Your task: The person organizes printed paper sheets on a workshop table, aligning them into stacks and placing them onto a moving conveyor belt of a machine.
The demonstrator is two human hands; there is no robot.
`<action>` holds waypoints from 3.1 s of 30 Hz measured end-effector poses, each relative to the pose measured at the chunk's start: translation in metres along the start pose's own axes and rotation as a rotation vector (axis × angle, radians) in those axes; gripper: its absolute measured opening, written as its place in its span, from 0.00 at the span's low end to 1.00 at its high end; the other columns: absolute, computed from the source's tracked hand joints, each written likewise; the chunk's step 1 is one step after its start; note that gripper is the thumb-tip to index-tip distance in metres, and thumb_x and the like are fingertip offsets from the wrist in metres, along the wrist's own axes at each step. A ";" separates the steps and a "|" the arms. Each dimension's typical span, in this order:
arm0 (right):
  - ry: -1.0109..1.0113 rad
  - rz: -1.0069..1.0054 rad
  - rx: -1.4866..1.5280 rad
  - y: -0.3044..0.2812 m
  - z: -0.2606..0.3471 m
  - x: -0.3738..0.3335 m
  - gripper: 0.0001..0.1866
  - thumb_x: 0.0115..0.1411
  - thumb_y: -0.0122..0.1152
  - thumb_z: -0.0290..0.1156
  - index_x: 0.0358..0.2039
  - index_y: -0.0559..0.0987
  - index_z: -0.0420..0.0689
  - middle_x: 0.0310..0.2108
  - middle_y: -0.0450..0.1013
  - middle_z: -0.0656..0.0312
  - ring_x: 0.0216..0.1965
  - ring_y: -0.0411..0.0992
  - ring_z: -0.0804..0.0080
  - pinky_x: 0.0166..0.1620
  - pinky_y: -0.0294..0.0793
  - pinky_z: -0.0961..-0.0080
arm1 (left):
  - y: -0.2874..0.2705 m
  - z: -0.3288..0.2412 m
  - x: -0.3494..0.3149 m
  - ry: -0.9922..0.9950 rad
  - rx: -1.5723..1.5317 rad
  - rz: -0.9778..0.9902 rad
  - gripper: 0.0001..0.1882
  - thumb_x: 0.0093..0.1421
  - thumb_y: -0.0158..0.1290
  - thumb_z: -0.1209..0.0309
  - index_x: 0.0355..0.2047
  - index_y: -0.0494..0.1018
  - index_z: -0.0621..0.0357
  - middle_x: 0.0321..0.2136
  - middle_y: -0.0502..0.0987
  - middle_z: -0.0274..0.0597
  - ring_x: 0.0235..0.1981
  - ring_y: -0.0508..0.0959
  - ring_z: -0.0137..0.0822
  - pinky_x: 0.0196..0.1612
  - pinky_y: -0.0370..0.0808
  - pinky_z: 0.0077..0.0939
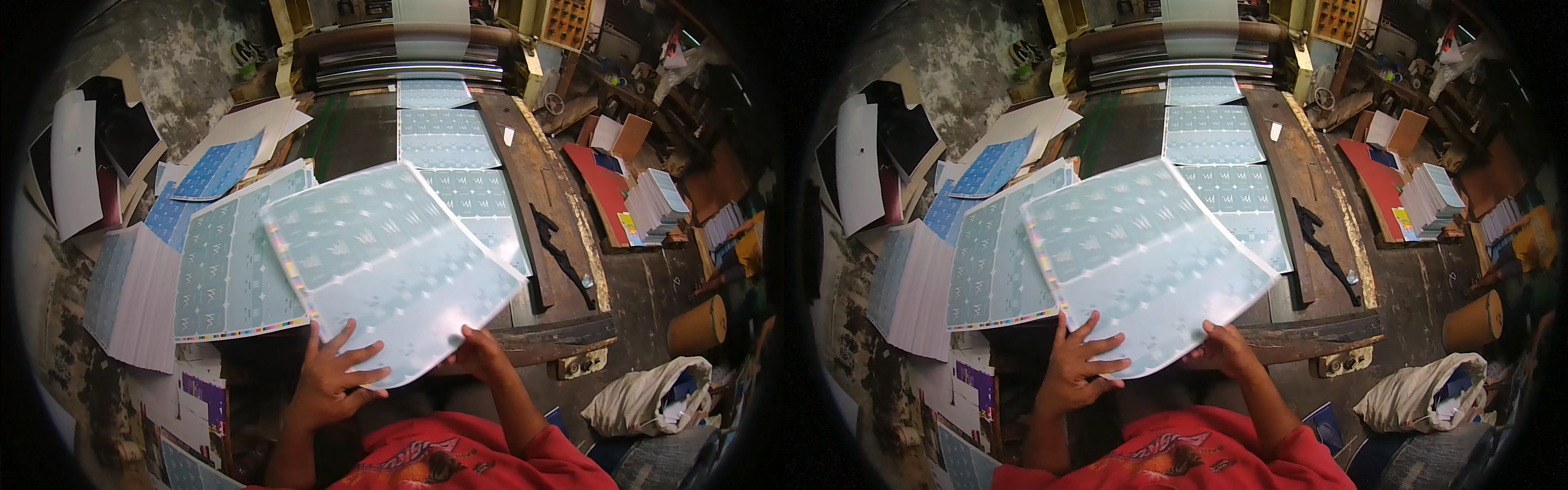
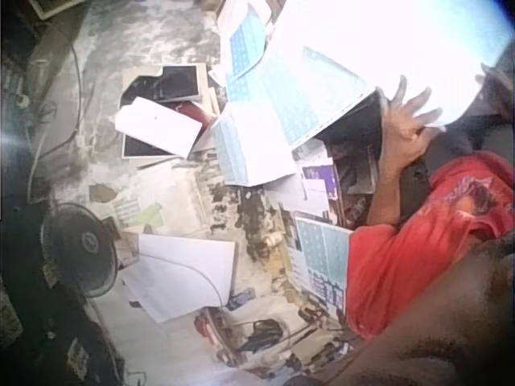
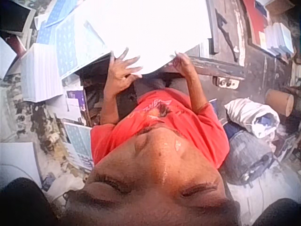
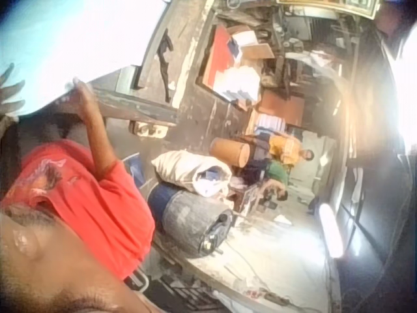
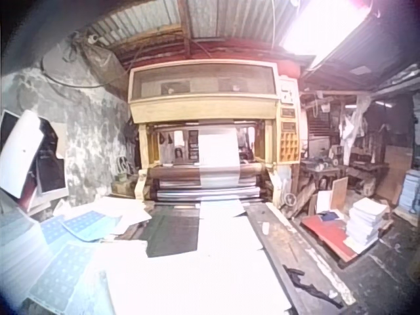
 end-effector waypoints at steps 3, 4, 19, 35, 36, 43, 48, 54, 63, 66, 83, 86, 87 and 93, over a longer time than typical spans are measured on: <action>0.053 -0.137 -0.024 -0.030 -0.020 -0.004 0.21 0.61 0.59 0.40 0.47 0.69 0.37 0.29 0.73 0.59 0.25 0.71 0.72 0.34 0.77 0.66 | -0.002 0.009 0.000 -0.013 0.087 -0.064 0.29 0.50 0.59 0.41 0.45 0.80 0.46 0.58 0.72 0.42 0.67 0.58 0.56 0.66 0.39 0.67; 0.076 -0.176 0.017 -0.046 -0.033 -0.006 0.21 0.61 0.58 0.39 0.47 0.69 0.36 0.28 0.72 0.58 0.24 0.71 0.71 0.33 0.76 0.67 | -0.011 0.022 -0.003 -0.038 0.141 -0.152 0.32 0.53 0.58 0.43 0.51 0.76 0.51 0.60 0.69 0.46 0.66 0.58 0.57 0.67 0.42 0.64; 0.191 -0.430 -0.060 -0.109 -0.114 -0.106 0.24 0.66 0.51 0.45 0.50 0.68 0.35 0.31 0.76 0.50 0.28 0.75 0.64 0.40 0.76 0.64 | -0.036 0.107 -0.028 -0.462 0.138 -0.640 0.19 0.68 0.46 0.61 0.49 0.76 0.62 0.47 0.80 0.45 0.54 0.74 0.48 0.57 0.64 0.42; 0.075 -0.465 0.076 -0.118 -0.059 -0.023 0.30 0.69 0.40 0.52 0.48 0.68 0.33 0.29 0.75 0.50 0.25 0.73 0.66 0.41 0.78 0.59 | -0.036 0.104 -0.029 -0.534 0.142 -0.709 0.16 0.65 0.52 0.59 0.48 0.77 0.54 0.46 0.80 0.43 0.55 0.72 0.42 0.61 0.56 0.39; 0.049 -0.471 0.063 -0.115 -0.054 -0.019 0.30 0.70 0.40 0.52 0.47 0.68 0.33 0.30 0.75 0.50 0.26 0.73 0.67 0.41 0.78 0.59 | -0.037 0.103 -0.029 -0.526 0.134 -0.683 0.16 0.65 0.52 0.59 0.47 0.77 0.54 0.45 0.80 0.43 0.55 0.72 0.42 0.62 0.55 0.39; -0.126 -0.521 0.091 -0.120 -0.044 0.003 0.23 0.70 0.44 0.47 0.60 0.59 0.49 0.42 0.73 0.52 0.34 0.72 0.69 0.41 0.77 0.61 | -0.038 0.137 -0.047 -0.664 -0.606 -0.807 0.14 0.67 0.50 0.64 0.42 0.79 0.61 0.41 0.81 0.46 0.47 0.78 0.48 0.49 0.71 0.35; -0.191 -0.625 0.097 -0.100 -0.037 -0.003 0.26 0.69 0.45 0.50 0.60 0.61 0.48 0.49 0.72 0.52 0.37 0.73 0.67 0.42 0.77 0.60 | -0.046 0.058 -0.014 -0.301 -0.106 -0.508 0.10 0.62 0.55 0.65 0.36 0.81 0.55 0.40 0.82 0.39 0.50 0.77 0.46 0.56 0.64 0.42; -0.118 -0.054 0.041 -0.026 -0.011 -0.004 0.32 0.63 0.54 0.49 0.60 0.64 0.42 0.50 0.72 0.52 0.40 0.76 0.65 0.43 0.79 0.61 | -0.009 0.009 -0.004 -0.021 -0.157 -0.085 0.11 0.56 0.60 0.57 0.36 0.83 0.46 0.44 0.81 0.31 0.58 0.72 0.45 0.66 0.50 0.56; 0.081 -0.339 0.103 -0.099 -0.073 -0.036 0.21 0.62 0.56 0.37 0.49 0.68 0.35 0.32 0.75 0.55 0.24 0.72 0.69 0.28 0.72 0.74 | -0.027 0.042 -0.005 -0.140 0.191 -0.271 0.31 0.55 0.60 0.49 0.53 0.74 0.57 0.59 0.70 0.48 0.65 0.61 0.53 0.67 0.51 0.57; 0.111 -0.377 -0.029 -0.114 -0.093 -0.064 0.22 0.63 0.55 0.40 0.49 0.68 0.35 0.30 0.75 0.54 0.24 0.73 0.68 0.29 0.71 0.75 | -0.039 0.078 -0.011 -0.285 0.288 -0.372 0.32 0.56 0.59 0.50 0.54 0.72 0.59 0.60 0.68 0.48 0.65 0.62 0.52 0.66 0.53 0.52; 0.083 -0.494 -0.018 -0.109 -0.114 -0.106 0.22 0.68 0.47 0.46 0.47 0.70 0.37 0.28 0.74 0.53 0.29 0.73 0.65 0.38 0.73 0.67 | -0.039 0.112 -0.018 -0.500 0.090 -0.730 0.15 0.67 0.47 0.65 0.39 0.80 0.60 0.41 0.81 0.44 0.47 0.77 0.48 0.53 0.68 0.41; 0.093 -0.525 0.059 -0.117 -0.105 -0.093 0.24 0.68 0.46 0.49 0.46 0.70 0.38 0.26 0.74 0.54 0.27 0.72 0.65 0.39 0.74 0.63 | -0.038 0.113 -0.016 -0.514 0.110 -0.759 0.13 0.67 0.48 0.66 0.38 0.80 0.59 0.39 0.81 0.43 0.46 0.77 0.47 0.52 0.68 0.41; 0.069 -0.513 0.053 -0.118 -0.099 -0.087 0.25 0.68 0.45 0.50 0.46 0.70 0.37 0.26 0.74 0.53 0.27 0.72 0.65 0.39 0.74 0.64 | -0.038 0.113 -0.016 -0.517 0.113 -0.762 0.12 0.66 0.49 0.66 0.38 0.80 0.58 0.38 0.81 0.43 0.46 0.77 0.46 0.52 0.68 0.41; -0.016 -0.493 0.064 -0.116 -0.078 -0.059 0.29 0.69 0.41 0.53 0.46 0.70 0.35 0.28 0.74 0.53 0.27 0.72 0.66 0.41 0.74 0.62 | -0.035 0.103 -0.017 -0.467 0.258 -0.721 0.12 0.64 0.53 0.62 0.41 0.80 0.54 0.40 0.81 0.39 0.48 0.75 0.44 0.56 0.63 0.40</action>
Point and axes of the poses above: each hand's wrist, its own x-axis towards the middle knuckle, its own y-axis out of the palm, z = x × y, the point moved 8 cm from there along x, towards the middle knuckle
